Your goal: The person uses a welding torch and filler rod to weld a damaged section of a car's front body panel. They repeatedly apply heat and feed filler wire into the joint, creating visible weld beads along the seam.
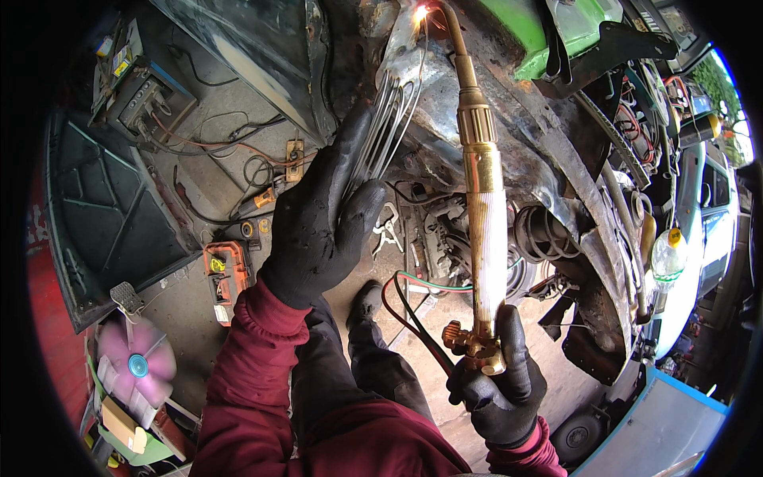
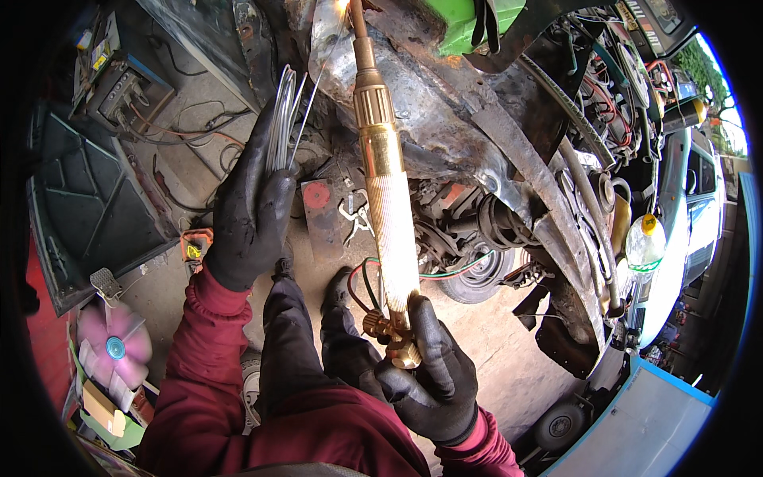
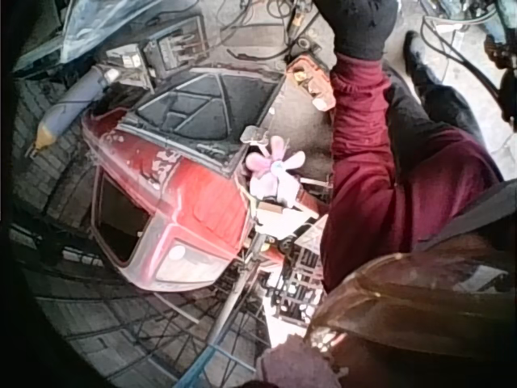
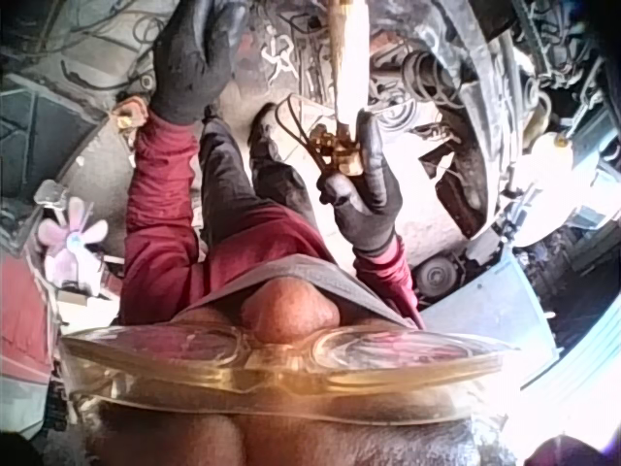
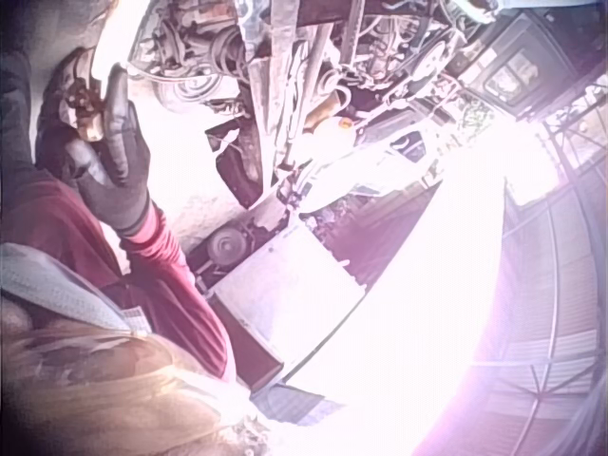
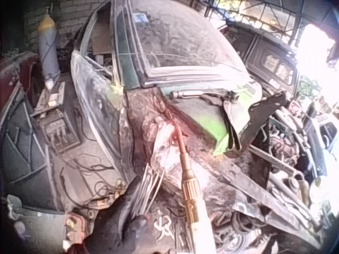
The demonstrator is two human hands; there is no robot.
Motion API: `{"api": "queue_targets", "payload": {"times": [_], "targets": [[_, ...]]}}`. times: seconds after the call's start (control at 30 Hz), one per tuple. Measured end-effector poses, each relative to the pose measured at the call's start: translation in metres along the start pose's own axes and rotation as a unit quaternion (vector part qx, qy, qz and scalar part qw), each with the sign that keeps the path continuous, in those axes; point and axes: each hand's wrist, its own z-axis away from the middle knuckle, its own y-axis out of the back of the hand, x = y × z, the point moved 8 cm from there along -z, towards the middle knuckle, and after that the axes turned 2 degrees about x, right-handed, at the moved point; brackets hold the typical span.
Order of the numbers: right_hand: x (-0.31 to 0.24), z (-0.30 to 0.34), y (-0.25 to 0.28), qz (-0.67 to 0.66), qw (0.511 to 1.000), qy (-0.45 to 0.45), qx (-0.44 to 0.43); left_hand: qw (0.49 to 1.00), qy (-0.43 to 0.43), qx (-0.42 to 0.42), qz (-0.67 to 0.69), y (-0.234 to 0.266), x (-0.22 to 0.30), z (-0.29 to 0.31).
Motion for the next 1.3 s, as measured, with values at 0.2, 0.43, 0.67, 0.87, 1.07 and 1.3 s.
{"api": "queue_targets", "payload": {"times": [0.2, 0.43, 0.67, 0.87, 1.07, 1.3], "targets": [[-0.001, 0.001, 0.0, 0.043, 0.999, 0.016, -0.008, 1.0, 0.011, -0.004, 0.009, -0.001, -0.003, 0.0], [-0.003, 0.001, 0.0, 0.066, 0.997, 0.027, -0.004, 0.999, 0.035, -0.025, 0.012, -0.002, -0.003, 0.004], [-0.007, 0.001, -0.002, 0.065, 0.997, 0.032, -0.007, 1.0, -0.002, -0.018, 0.01, -0.003, -0.002, 0.001], [-0.003, 0.002, 0.0, 0.027, 1.0, 0.008, 0.005, 1.0, 0.019, -0.02, 0.011, -0.003, -0.003, 0.003], [0.005, 0.003, 0.002, -0.029, 0.999, -0.037, 0.016, 0.999, 0.026, -0.014, 0.024, -0.003, -0.002, 0.002], [0.005, 0.005, 0.003, -0.078, 0.997, -0.012, 0.009, 1.0, 0.022, -0.01, 0.019, -0.003, -0.003, 0.001]]}}
